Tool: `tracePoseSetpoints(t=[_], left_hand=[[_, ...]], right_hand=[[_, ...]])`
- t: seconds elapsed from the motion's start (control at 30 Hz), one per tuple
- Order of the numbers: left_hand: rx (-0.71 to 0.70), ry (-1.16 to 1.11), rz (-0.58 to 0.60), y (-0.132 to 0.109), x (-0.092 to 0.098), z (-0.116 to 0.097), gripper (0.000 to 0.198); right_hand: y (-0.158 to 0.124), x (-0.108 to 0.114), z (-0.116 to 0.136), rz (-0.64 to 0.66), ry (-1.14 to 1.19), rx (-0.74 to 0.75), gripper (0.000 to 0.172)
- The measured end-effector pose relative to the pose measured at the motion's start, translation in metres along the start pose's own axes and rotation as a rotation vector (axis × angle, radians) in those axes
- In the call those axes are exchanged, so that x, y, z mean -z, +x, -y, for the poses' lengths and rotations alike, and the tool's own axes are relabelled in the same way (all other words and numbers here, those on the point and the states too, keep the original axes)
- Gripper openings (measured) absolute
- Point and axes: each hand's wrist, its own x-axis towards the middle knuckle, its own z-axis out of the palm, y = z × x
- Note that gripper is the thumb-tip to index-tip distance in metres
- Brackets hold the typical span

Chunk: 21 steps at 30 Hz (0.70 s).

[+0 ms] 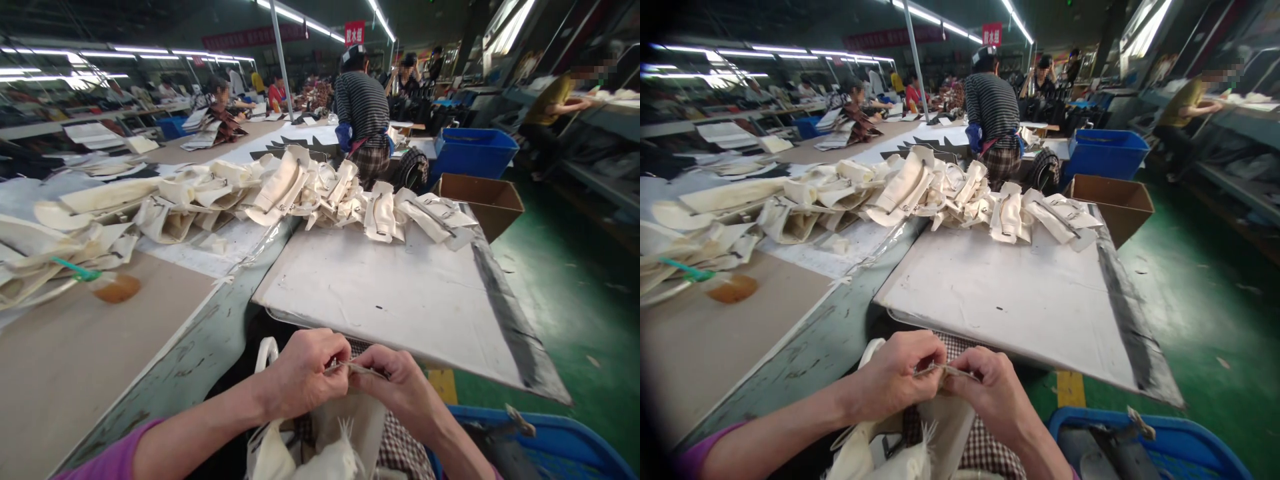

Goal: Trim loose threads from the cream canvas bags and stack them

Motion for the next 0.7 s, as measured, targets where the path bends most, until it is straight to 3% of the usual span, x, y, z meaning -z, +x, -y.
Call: tracePoseSetpoints(t=[0.2,0.4,0.57,0.7], left_hand=[[-0.014,-0.144,0.135,0.004,0.012,-0.002,0.009],[-0.025,-0.191,0.18,0.004,0.015,-0.003,0.013],[-0.086,-0.08,0.11,0.004,0.007,-0.001,0.015],[0.006,0.051,-0.006,0.008,0.009,0.005,0.016]], right_hand=[[-0.002,0.001,-0.001,-0.025,0.079,-0.035,0.024],[-0.006,-0.006,0.005,-0.083,-0.038,-0.027,0.026],[-0.004,-0.002,0.009,-0.081,-0.069,-0.053,0.023],[-0.015,-0.008,0.009,-0.092,0.106,-0.019,0.036]])
